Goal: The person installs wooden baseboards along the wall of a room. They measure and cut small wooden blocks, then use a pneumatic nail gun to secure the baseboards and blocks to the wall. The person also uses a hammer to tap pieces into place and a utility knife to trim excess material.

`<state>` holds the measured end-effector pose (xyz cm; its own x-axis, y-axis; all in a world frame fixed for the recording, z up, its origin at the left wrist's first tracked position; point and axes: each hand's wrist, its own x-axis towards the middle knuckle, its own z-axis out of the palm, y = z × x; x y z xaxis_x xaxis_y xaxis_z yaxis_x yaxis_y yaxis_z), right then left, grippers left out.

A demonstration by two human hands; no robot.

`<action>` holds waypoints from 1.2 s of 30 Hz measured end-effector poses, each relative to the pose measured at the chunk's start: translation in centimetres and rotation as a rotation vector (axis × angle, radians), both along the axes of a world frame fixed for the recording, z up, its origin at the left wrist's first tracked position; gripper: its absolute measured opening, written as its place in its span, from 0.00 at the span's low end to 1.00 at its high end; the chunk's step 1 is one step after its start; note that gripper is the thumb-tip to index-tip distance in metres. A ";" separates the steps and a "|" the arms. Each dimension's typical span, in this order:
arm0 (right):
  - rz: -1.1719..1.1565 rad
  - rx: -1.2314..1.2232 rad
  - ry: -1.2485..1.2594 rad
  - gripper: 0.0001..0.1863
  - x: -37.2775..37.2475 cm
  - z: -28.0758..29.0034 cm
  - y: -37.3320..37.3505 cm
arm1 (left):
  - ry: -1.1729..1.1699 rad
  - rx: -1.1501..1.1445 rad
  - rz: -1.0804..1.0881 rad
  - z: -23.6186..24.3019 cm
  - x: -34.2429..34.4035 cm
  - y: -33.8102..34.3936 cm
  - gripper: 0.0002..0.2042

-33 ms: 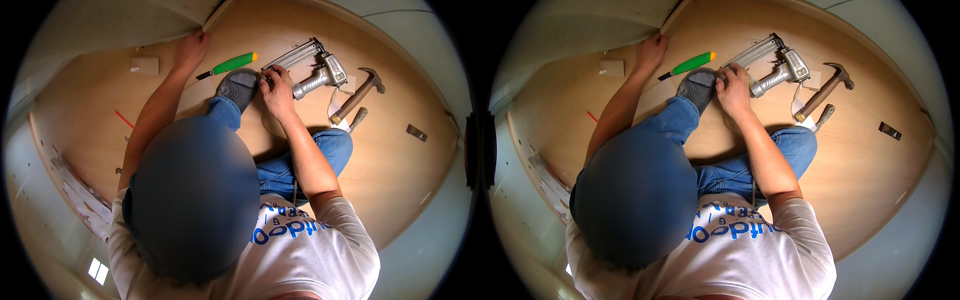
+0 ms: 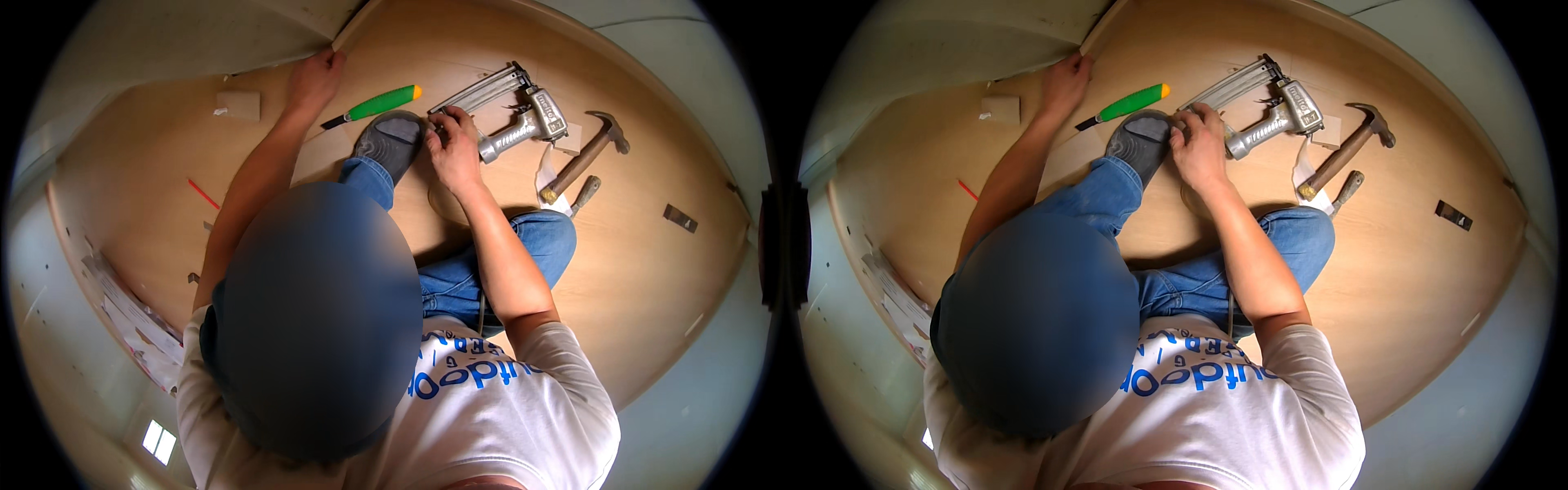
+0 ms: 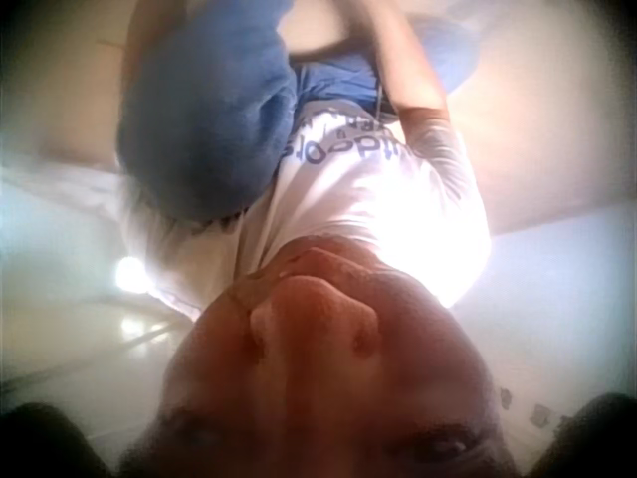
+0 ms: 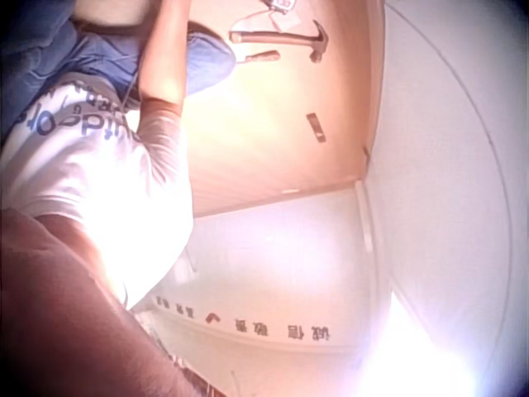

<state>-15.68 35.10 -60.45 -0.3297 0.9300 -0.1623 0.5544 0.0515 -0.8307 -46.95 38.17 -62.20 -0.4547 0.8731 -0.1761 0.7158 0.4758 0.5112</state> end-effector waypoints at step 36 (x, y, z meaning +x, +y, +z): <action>0.117 0.337 -0.152 0.16 -1.8 0.2 -0.6 | 0.315 -0.228 -0.404 8.4 -8.5 -14.9 0.11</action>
<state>-17.46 34.49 -60.23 -0.4324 0.8971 0.0903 0.6443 0.3775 -0.6651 -55.46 23.27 -53.82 -0.1527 0.9446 -0.2905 0.9656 0.2052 0.1598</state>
